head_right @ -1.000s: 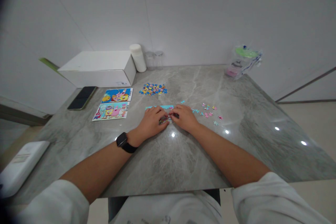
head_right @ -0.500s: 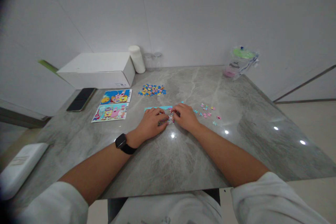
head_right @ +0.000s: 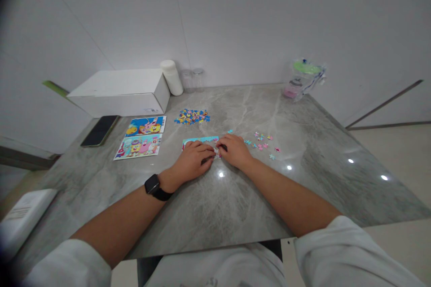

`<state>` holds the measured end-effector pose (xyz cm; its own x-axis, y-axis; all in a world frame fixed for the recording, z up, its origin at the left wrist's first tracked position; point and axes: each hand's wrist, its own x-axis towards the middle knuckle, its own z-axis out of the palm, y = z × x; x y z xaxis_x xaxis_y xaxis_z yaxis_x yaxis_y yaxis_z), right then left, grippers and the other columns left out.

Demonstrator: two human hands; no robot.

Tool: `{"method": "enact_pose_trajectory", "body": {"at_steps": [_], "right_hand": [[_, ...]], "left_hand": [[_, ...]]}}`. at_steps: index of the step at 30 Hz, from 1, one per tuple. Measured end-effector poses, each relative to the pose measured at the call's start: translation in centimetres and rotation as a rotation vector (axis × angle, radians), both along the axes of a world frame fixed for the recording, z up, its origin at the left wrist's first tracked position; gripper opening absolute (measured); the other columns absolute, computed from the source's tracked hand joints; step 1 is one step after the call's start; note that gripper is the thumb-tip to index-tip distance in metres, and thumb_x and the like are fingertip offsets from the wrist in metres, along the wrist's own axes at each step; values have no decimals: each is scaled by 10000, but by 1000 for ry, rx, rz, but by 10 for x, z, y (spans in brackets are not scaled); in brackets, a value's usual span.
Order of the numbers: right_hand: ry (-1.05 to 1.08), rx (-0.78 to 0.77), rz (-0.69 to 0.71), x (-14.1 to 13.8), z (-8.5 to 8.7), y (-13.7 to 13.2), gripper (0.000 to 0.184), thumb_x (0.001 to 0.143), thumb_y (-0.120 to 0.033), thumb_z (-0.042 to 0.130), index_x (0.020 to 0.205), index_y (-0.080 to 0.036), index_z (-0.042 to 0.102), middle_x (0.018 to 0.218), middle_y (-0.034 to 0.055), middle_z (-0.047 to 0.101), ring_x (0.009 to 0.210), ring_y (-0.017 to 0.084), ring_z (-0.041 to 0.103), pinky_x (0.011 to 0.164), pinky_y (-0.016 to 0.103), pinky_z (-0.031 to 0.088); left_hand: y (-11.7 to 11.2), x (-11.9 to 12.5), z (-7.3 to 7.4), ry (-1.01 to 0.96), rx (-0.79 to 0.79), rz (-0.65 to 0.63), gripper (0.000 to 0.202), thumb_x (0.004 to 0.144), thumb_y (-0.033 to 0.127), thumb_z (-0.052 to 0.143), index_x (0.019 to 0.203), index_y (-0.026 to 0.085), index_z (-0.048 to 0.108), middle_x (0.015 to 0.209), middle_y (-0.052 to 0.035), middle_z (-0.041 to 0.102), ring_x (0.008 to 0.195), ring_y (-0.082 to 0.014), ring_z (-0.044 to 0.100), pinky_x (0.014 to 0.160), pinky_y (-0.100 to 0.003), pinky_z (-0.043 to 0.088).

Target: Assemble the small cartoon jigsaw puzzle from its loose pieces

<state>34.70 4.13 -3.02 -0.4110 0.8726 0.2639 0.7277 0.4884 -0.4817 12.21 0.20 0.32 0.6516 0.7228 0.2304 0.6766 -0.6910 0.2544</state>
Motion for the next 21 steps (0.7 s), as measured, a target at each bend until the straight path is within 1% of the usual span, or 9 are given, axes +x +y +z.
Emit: {"method": "enact_pose_trajectory", "body": {"at_steps": [7, 11, 15, 21], "right_hand": [[-33, -8, -5, -2, 5, -2, 166, 909, -158, 673, 991, -244, 789, 1072, 48, 783, 1040, 226, 683, 947, 362, 455], [-46, -12, -16, -3, 8, -3, 157, 914, -163, 689, 1006, -242, 789, 1076, 44, 785, 1043, 224, 687, 937, 359, 447], [-46, 6, -19, -4, 8, -4, 152, 915, -161, 697, 1010, -238, 788, 1072, 44, 783, 1041, 223, 686, 926, 354, 444], [-47, 19, -29, -5, 5, -3, 170, 902, -147, 697, 1013, -241, 783, 1073, 40, 776, 1051, 221, 682, 899, 345, 433]], "left_hand": [[1, -1, -1, 10, -2, -36, 219, 1011, 285, 600, 1137, 253, 776, 1234, -47, 764, 1122, -287, 617, 970, -498, 443], [1, -1, -2, 3, -8, -32, 201, 1004, 291, 609, 1122, 249, 766, 1253, -47, 761, 1121, -287, 623, 965, -493, 444], [2, -1, -2, -14, -14, -25, 205, 1018, 276, 576, 1085, 246, 767, 1242, -52, 771, 1118, -284, 635, 967, -496, 444], [3, -2, -4, -22, 5, -18, 227, 1020, 281, 588, 1165, 251, 759, 1228, -49, 776, 1117, -287, 627, 967, -498, 443]]}}
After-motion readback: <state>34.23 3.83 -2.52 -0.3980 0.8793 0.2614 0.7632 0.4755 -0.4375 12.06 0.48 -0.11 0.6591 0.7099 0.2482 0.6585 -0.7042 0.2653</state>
